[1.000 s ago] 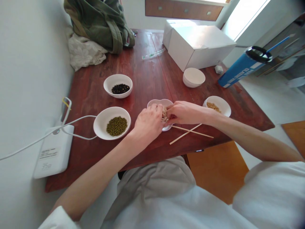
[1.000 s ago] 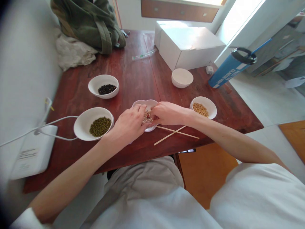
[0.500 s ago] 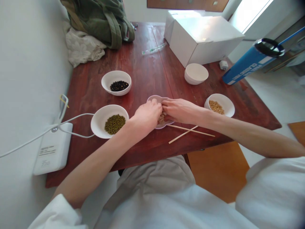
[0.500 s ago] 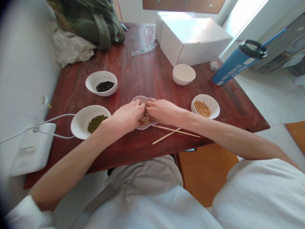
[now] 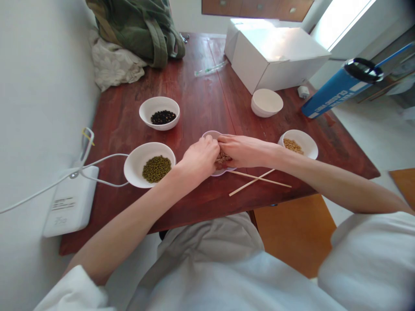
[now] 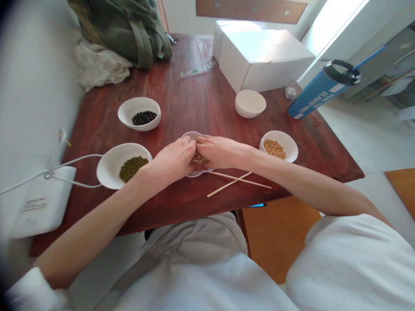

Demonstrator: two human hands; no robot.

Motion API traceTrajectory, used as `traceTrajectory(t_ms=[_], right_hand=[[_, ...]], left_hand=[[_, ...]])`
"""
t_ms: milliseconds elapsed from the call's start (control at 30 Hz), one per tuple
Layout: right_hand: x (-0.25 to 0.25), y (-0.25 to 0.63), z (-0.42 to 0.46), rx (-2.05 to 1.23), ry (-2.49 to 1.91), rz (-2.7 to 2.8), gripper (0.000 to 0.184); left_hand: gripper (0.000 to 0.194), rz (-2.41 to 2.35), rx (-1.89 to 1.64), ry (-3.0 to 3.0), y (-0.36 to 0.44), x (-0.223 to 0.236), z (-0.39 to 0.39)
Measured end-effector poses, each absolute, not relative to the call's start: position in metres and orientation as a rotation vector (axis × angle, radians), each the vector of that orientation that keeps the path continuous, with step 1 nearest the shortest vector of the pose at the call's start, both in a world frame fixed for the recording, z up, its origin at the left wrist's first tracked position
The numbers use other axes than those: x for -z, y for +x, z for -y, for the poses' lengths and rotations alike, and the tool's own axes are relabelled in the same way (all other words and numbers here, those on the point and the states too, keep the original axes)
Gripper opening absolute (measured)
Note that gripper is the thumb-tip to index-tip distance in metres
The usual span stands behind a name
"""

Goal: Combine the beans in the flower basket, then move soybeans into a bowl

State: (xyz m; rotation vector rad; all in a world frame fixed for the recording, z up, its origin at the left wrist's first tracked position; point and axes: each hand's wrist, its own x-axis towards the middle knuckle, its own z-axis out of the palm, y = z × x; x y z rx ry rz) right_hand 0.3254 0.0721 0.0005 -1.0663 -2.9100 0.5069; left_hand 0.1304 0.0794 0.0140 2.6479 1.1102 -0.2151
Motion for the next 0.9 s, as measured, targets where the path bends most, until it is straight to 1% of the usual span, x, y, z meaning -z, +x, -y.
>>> traceTrajectory(t_ms=[67,133,300,433,500,633,700,767,800,900], right_hand=[[0.0,0.322,-0.072,-0.448,-1.162,2.918,0.014],[0.0,0.32,-0.071,-0.396,-1.218,2.942,0.012],[0.002,0.319,-0.067,-0.268,-1.285,2.937,0.011],[0.002,0.319,-0.07,-0.345,-1.264,2.909,0.007],[0.001,0.319,-0.072,-0.372,-1.284,2.913,0.008],[-0.007,0.325,-0.076,-0.433,-1.225,2.983,0.01],[-0.01,0.327,-0.077,-0.413,-1.143,3.061,0.019],[-0.011,0.327,-0.08,-0.334,-1.066,3.157,0.022],[-0.01,0.326,-0.081,-0.283,-1.05,3.195,0.021],[-0.007,0.323,-0.085,-0.184,-1.083,3.243,0.017]], left_hand=[[0.029,-1.117,0.203,2.657,0.13,-0.013,-0.08],[0.024,-1.114,0.196,2.661,0.129,-0.011,-0.08],[0.023,-1.121,0.137,2.637,0.124,-0.007,-0.08],[0.023,-1.122,0.116,2.623,0.124,-0.004,-0.081],[0.022,-1.118,0.126,2.626,0.123,-0.004,-0.08],[0.025,-1.113,0.195,2.672,0.123,-0.011,-0.073],[0.028,-1.125,0.262,2.698,0.124,-0.019,-0.069],[0.031,-1.117,0.343,2.717,0.126,-0.027,-0.068],[0.031,-1.107,0.382,2.721,0.127,-0.032,-0.068],[0.023,-1.086,0.47,2.7,0.13,-0.041,-0.071]])
